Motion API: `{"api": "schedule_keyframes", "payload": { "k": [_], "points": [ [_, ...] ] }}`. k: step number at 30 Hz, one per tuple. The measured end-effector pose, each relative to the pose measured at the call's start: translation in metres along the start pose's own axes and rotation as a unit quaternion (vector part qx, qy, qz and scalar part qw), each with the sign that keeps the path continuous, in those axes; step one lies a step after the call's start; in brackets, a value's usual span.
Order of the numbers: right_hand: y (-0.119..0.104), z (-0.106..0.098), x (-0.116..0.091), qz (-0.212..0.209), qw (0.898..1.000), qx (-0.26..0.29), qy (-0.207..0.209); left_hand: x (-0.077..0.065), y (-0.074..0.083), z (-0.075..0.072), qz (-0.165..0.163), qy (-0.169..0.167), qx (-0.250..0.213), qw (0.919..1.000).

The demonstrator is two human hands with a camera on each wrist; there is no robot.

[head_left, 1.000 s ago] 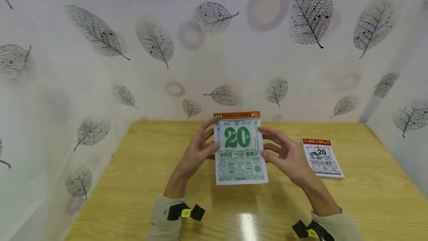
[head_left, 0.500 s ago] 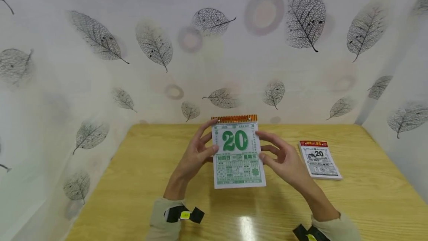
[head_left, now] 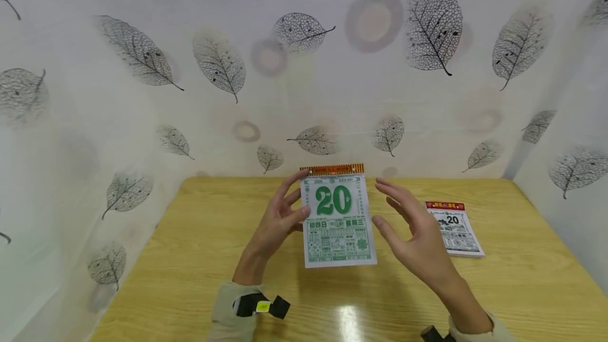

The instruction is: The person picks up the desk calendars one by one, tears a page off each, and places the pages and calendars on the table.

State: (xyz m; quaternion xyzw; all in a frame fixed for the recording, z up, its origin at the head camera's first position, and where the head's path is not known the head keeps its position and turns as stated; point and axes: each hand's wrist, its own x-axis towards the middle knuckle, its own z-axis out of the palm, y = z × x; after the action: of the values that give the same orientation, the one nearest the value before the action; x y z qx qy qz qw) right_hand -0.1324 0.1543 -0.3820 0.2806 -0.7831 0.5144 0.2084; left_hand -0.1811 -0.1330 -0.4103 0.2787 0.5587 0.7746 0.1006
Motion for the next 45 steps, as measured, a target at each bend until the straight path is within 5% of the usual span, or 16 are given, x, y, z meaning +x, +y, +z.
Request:
{"api": "schedule_keyframes", "payload": {
  "k": [10,16,30,45],
  "points": [
    [0.0,0.021,-0.006,-0.074,0.995,-0.072,-0.009,-0.006,-0.002,0.001,-0.01,0.004,0.003,0.9999],
    [-0.001,0.029,-0.008,-0.087,0.989,-0.1,-0.062,-0.005,0.0,-0.002,-0.009,0.009,0.009,0.9999],
    [-0.005,0.043,-0.011,-0.144,0.96,-0.194,-0.143,-0.004,0.002,-0.005,-0.005,0.02,0.02,0.9996],
    [-0.001,0.05,-0.015,-0.198,0.944,-0.221,-0.145,0.0,-0.001,-0.003,-0.006,0.016,0.015,0.9997]
  ]
}}
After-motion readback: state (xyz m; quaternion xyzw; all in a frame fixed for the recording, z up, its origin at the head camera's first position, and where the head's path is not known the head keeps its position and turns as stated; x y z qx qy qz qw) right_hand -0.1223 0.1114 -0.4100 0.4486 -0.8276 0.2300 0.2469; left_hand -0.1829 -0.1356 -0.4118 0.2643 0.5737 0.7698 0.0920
